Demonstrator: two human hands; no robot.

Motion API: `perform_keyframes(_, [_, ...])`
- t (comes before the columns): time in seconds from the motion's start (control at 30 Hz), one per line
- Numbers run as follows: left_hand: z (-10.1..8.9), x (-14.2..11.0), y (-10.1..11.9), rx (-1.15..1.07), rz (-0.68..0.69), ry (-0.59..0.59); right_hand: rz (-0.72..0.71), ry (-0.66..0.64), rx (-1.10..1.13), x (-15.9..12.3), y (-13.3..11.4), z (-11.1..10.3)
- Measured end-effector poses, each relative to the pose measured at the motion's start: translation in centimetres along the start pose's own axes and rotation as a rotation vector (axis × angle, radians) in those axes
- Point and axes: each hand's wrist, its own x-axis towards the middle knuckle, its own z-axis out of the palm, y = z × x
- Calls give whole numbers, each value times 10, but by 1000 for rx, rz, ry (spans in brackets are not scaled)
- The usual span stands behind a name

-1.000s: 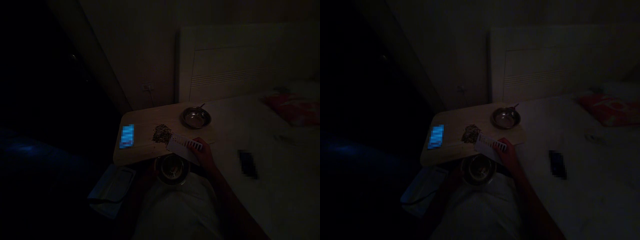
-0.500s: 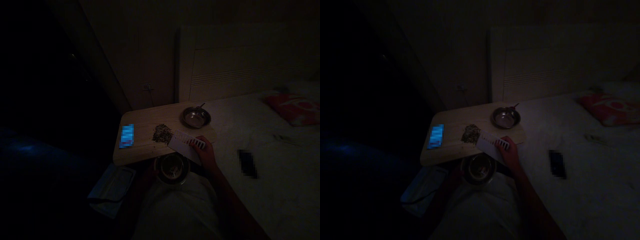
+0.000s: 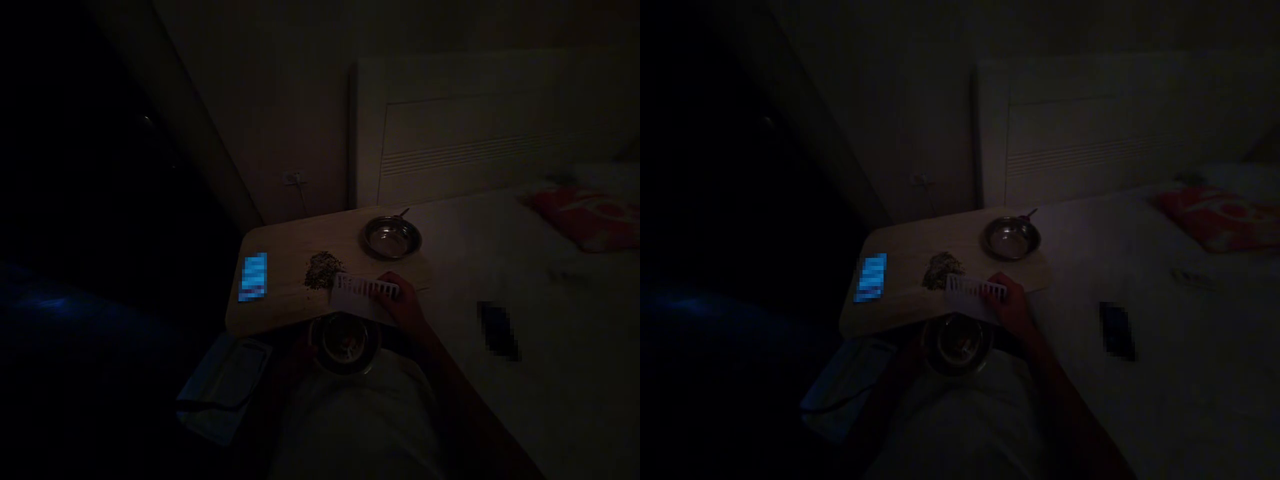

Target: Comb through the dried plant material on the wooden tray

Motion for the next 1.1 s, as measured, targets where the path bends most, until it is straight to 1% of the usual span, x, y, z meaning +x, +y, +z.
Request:
perform_keyframes(0.07, [0, -2, 3, 46, 19, 8, 7, -8, 18, -2, -2, -6])
perform_keyframes(0.17, [1, -2, 5, 70, 50, 12, 16, 58, 15, -3, -4, -11])
perform_keyframes(0.23, [1, 0, 4, 59, 27, 7, 24, 101, 10, -1, -5, -9])
perform_keyframes(0.3, [0, 2, 3, 44, 12, 6, 19, 104, 1, 2, -5, -4])
perform_keyframes(0.4, [0, 4, 2, 55, 38, 3, -16, 60, -52, 5, -7, 3])
perform_keyframes(0.5, [0, 2, 4, 72, 66, -10, -44, 2, -98, 5, -10, 4])
perform_keyframes(0.6, [1, 0, 6, 70, 90, -24, -36, -89, -95, 0, -14, -4])
perform_keyframes(0.7, [1, -1, 6, 82, 65, -9, -21, -124, -85, -4, -17, -16])
perform_keyframes(0.77, [1, 0, 6, 80, 37, -4, -7, -80, -75, -5, -17, -23])
perform_keyframes(0.83, [0, 2, 4, 55, 31, -16, 3, 1, -77, -5, -16, -27])
perform_keyframes(0.93, [-2, 3, 1, 10, 41, -28, 23, 106, -80, -6, -14, -29])
perform_keyframes(1.0, [-4, 4, 0, 7, 30, -13, 34, 125, -68, -8, -12, -27])
perform_keyframes(1.1, [-5, 3, -1, 10, 33, -2, 42, 91, -49, -12, -9, -23])
